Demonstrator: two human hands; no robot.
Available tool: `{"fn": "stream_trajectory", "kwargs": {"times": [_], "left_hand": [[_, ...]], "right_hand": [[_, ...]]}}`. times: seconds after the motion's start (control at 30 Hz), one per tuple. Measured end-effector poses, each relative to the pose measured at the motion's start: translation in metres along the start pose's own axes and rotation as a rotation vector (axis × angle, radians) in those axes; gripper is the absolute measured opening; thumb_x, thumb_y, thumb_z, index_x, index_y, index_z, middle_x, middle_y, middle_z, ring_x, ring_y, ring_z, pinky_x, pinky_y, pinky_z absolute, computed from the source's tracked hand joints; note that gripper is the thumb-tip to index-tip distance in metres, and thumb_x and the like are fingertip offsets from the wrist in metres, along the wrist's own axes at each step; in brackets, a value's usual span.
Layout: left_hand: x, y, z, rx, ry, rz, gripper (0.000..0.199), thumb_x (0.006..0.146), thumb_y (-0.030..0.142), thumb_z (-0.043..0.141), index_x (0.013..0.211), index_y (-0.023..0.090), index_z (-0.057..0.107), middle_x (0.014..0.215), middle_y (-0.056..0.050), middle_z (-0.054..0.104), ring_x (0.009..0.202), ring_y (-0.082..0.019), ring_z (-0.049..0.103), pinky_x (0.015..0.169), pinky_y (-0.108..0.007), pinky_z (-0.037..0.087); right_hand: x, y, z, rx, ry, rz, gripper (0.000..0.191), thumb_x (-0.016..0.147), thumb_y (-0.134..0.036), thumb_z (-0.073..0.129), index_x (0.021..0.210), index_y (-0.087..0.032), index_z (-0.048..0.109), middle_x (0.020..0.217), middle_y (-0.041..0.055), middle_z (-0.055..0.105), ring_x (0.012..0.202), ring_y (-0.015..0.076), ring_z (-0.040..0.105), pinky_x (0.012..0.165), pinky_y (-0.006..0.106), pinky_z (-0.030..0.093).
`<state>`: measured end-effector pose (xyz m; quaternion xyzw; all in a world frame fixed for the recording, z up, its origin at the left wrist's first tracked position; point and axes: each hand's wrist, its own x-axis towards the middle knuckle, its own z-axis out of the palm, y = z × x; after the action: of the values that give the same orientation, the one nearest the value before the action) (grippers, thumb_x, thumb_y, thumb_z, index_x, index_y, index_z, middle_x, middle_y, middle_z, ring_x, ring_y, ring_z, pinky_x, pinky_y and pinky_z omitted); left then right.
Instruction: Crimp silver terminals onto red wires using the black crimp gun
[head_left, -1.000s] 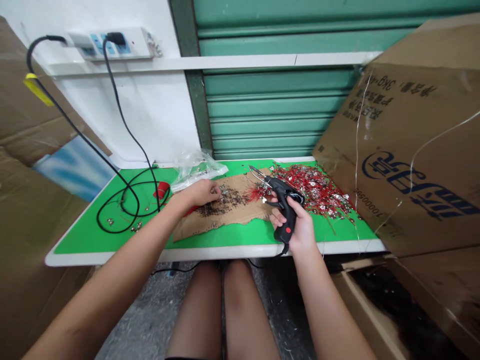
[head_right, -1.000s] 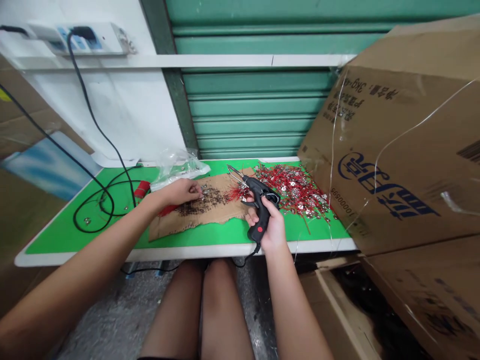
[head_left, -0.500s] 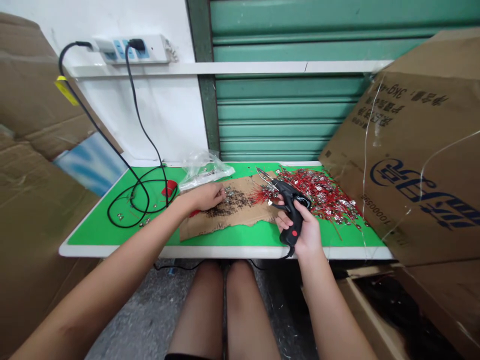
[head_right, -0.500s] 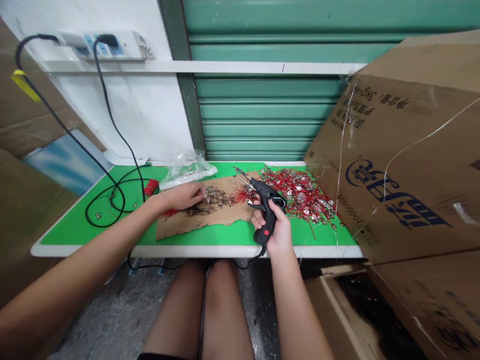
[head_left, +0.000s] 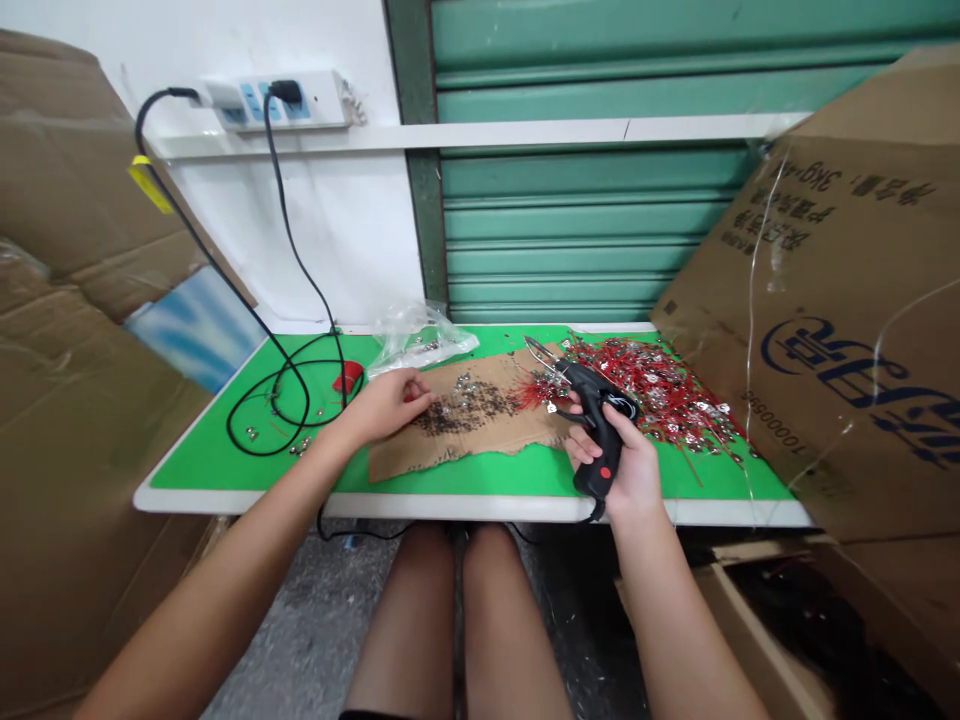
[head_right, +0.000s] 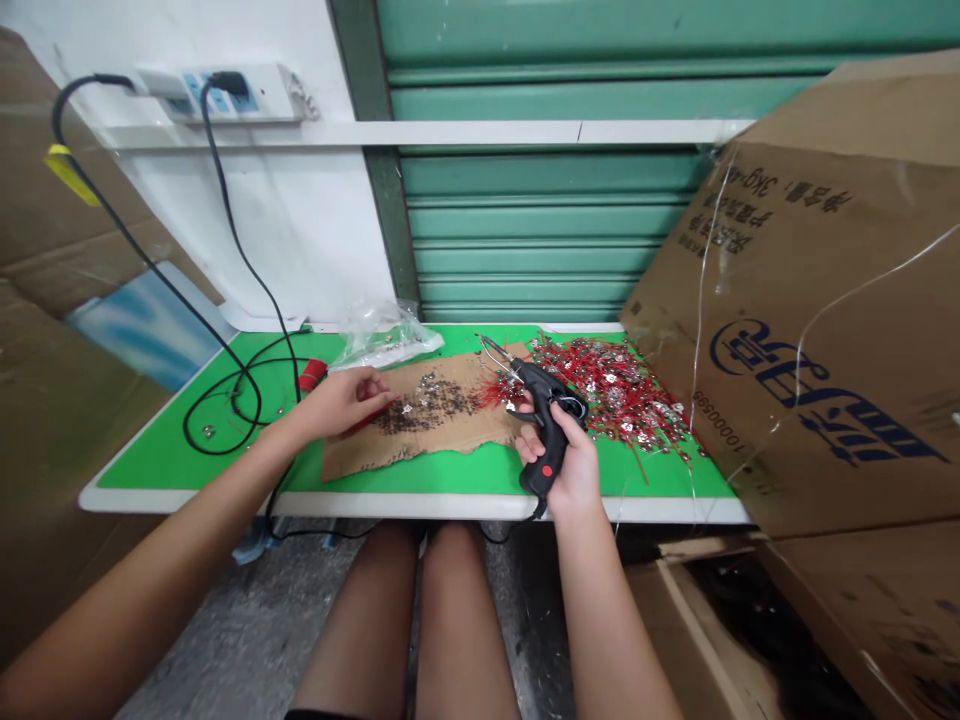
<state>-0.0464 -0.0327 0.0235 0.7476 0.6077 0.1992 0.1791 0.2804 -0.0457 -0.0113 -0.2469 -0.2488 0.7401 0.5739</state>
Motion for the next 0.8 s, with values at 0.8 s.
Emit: {"fn": "stream_trajectory", "kwargs": {"times": [0.8], "left_hand": [[-0.042, 0.004, 0.01, 0.246, 0.306, -0.116, 0.019, 0.096, 0.028, 0.055, 0.094, 0.018, 0.071, 0.1, -0.01, 0.074, 0.095, -0.024, 0.066, 0.075, -0.032, 0.047]], "right_hand": [[-0.003, -0.002, 0.007, -0.191, 0.037, -0.016, 0.024, 0.087, -0.033, 0.074, 0.105, -0.016, 0.076, 0.088, 0.0029, 0.064, 0.047, 0.0052, 0.034, 0.041, 0.016, 0.045]]}}
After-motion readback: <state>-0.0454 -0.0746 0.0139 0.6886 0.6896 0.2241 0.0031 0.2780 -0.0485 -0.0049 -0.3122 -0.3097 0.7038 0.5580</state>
